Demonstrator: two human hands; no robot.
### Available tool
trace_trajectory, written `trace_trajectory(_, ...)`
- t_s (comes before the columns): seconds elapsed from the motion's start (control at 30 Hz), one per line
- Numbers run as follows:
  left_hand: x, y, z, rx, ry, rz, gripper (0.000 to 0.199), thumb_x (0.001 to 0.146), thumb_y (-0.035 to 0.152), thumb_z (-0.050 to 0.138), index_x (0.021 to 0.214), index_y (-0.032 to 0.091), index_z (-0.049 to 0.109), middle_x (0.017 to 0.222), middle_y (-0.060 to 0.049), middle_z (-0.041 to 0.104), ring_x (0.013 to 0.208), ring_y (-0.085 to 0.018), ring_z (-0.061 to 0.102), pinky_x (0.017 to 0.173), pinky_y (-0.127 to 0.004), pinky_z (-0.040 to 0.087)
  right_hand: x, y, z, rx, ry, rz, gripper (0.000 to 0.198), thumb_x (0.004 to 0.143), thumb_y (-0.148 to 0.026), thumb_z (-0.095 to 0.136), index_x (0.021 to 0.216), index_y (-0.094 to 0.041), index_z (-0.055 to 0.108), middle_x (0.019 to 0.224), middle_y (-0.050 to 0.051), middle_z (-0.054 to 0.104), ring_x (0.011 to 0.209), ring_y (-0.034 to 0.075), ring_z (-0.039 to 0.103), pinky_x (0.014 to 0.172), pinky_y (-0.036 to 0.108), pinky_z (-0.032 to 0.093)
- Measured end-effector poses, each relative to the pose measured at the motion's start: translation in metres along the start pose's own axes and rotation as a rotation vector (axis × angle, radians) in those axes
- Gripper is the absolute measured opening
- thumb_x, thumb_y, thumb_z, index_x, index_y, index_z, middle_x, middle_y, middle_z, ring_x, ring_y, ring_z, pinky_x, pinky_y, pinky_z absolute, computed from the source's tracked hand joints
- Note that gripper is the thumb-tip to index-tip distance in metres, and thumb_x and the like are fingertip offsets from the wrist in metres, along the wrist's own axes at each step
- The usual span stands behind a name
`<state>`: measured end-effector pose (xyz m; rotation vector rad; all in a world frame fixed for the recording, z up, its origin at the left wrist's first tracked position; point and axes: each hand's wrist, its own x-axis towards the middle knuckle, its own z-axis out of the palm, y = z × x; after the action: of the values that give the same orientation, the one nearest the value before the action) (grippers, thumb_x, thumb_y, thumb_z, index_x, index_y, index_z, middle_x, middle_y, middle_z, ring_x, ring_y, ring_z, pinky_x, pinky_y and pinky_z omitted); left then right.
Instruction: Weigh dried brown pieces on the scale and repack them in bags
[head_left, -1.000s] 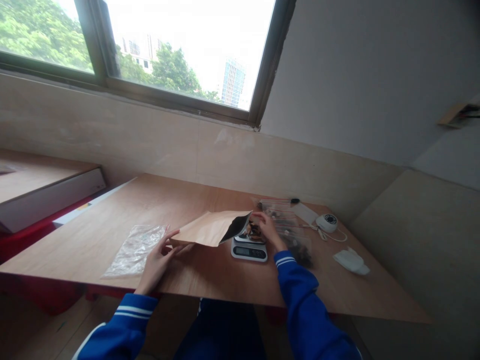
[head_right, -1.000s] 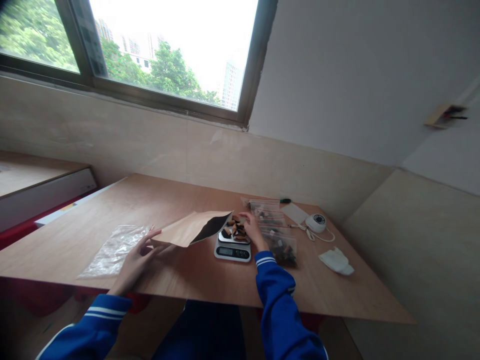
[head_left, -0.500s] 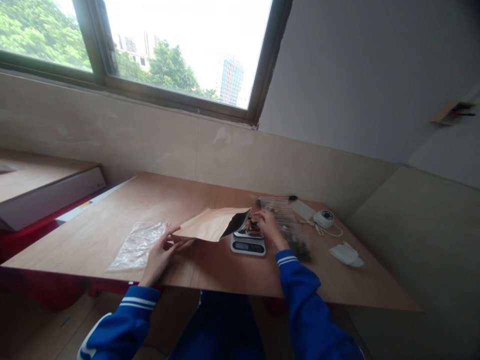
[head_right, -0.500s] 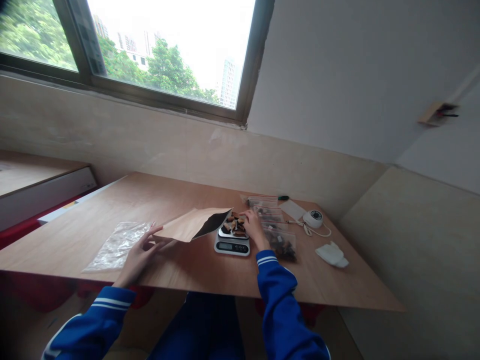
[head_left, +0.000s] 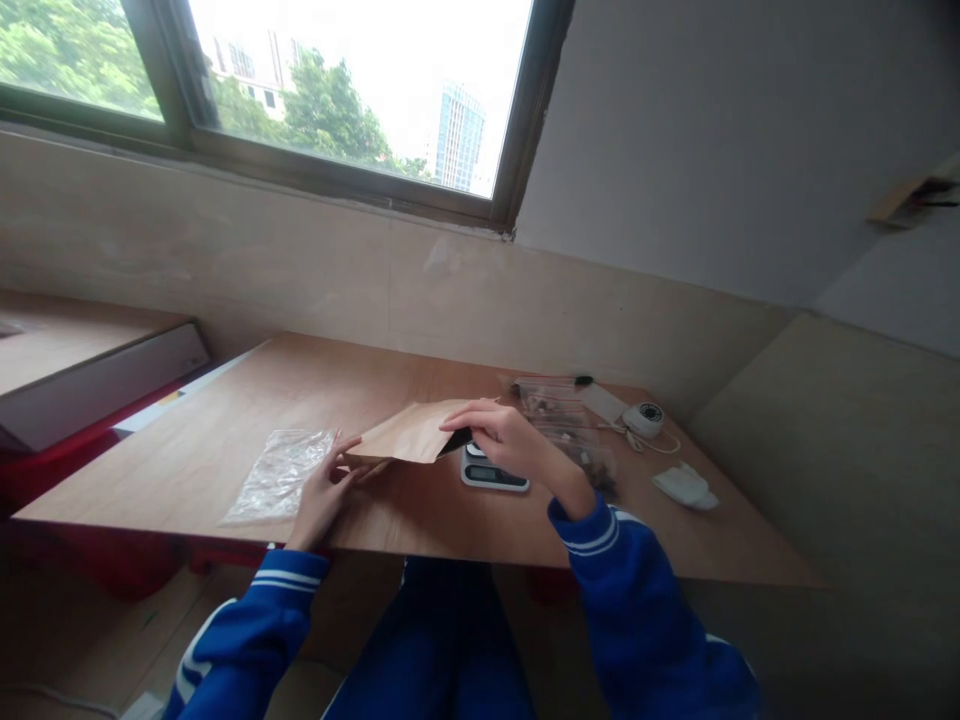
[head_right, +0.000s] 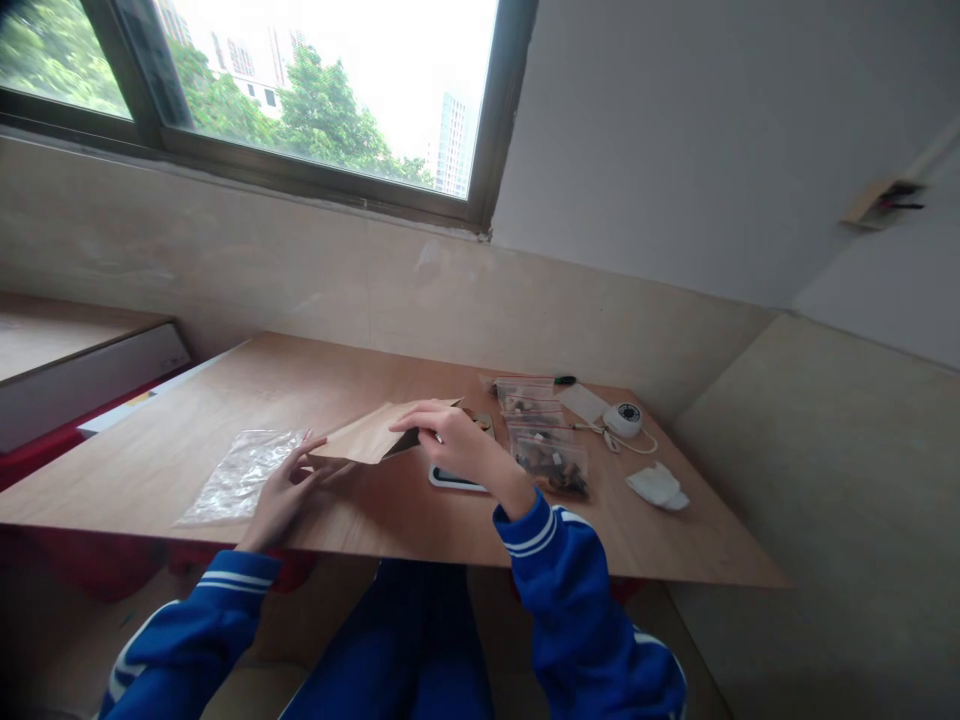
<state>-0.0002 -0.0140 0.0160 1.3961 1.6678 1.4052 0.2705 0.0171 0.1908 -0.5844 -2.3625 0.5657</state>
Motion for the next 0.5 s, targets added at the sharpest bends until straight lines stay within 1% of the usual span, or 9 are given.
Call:
trace_trajectory(0.07,0.0,-0.001,0.0,0.009,0.01,0.014,0.057,0.072,0.052,0.062,0.121,0.022,0.059,0.127,-0.009,0.059,0.078,-0.018,0.063,0.075,-0.033,0.05,0.001,0.0,0.003,-0.057,0.024,-0.039,0.042,0.085,-0.001,0.04,0.107,-0.023,0.067,0.113,0.005,0.066,0.108,0.017,0.059,0.097,0.033,0.045)
trace_trajectory(0.13,0.001,-0.003,0.0,0.011,0.014,0.025,0.055,0.072,0.051,0.062,0.119,0.023,0.06,0.135,-0.01,0.054,0.078,-0.018,0.063,0.074,-0.033,0.05,0.0,0.001,0.003,-0.07,0.078,-0.044,0.038,0.087,-0.003,0.04,0.109,-0.022,0.065,0.113,0.005,0.064,0.106,0.016,0.058,0.093,0.03,0.046)
trace_trajectory(0.2,0.001,-0.003,0.001,0.009,0.014,0.031,0.055,0.072,0.05,0.062,0.119,0.022,0.06,0.135,-0.011,0.053,0.078,-0.018,0.063,0.074,-0.033,0.05,-0.001,0.004,0.002,-0.081,0.125,-0.021,0.031,0.089,-0.007,0.042,0.106,-0.021,0.064,0.105,0.006,0.063,0.099,0.016,0.06,0.087,0.028,0.048)
trace_trajectory(0.27,0.001,-0.003,0.001,0.01,0.013,0.031,0.056,0.072,0.051,0.062,0.119,0.022,0.06,0.133,-0.011,0.055,0.079,-0.019,0.062,0.074,-0.033,0.05,-0.002,0.009,0.004,-0.105,0.12,-0.012,0.028,0.09,-0.008,0.043,0.104,-0.02,0.065,0.101,0.006,0.063,0.096,0.016,0.061,0.085,0.029,0.049)
trace_trajectory(0.4,0.001,-0.001,0.001,0.009,0.01,0.02,0.055,0.073,0.05,0.061,0.12,0.022,0.059,0.137,-0.011,0.05,0.082,-0.019,0.062,0.077,-0.034,0.049,-0.002,0.02,0.011,-0.139,0.01,0.0,0.033,0.086,-0.005,0.043,0.104,-0.019,0.067,0.107,0.008,0.067,0.103,0.019,0.06,0.092,0.034,0.048)
trace_trajectory(0.43,0.0,-0.001,0.001,0.007,0.009,0.016,0.054,0.073,0.05,0.061,0.12,0.022,0.059,0.137,-0.011,0.05,0.082,-0.019,0.062,0.078,-0.034,0.049,0.0,0.022,0.011,-0.127,-0.036,0.015,0.035,0.085,-0.004,0.042,0.104,-0.019,0.068,0.107,0.007,0.068,0.103,0.019,0.061,0.092,0.033,0.048)
trace_trajectory(0.5,0.0,-0.001,0.0,-0.001,0.012,0.008,0.053,0.073,0.05,0.061,0.119,0.022,0.059,0.13,-0.009,0.055,0.083,-0.019,0.061,0.079,-0.034,0.048,0.006,0.025,0.01,-0.076,-0.151,0.049,0.04,0.082,-0.002,0.04,0.102,-0.019,0.07,0.104,0.004,0.071,0.101,0.018,0.063,0.09,0.031,0.049)
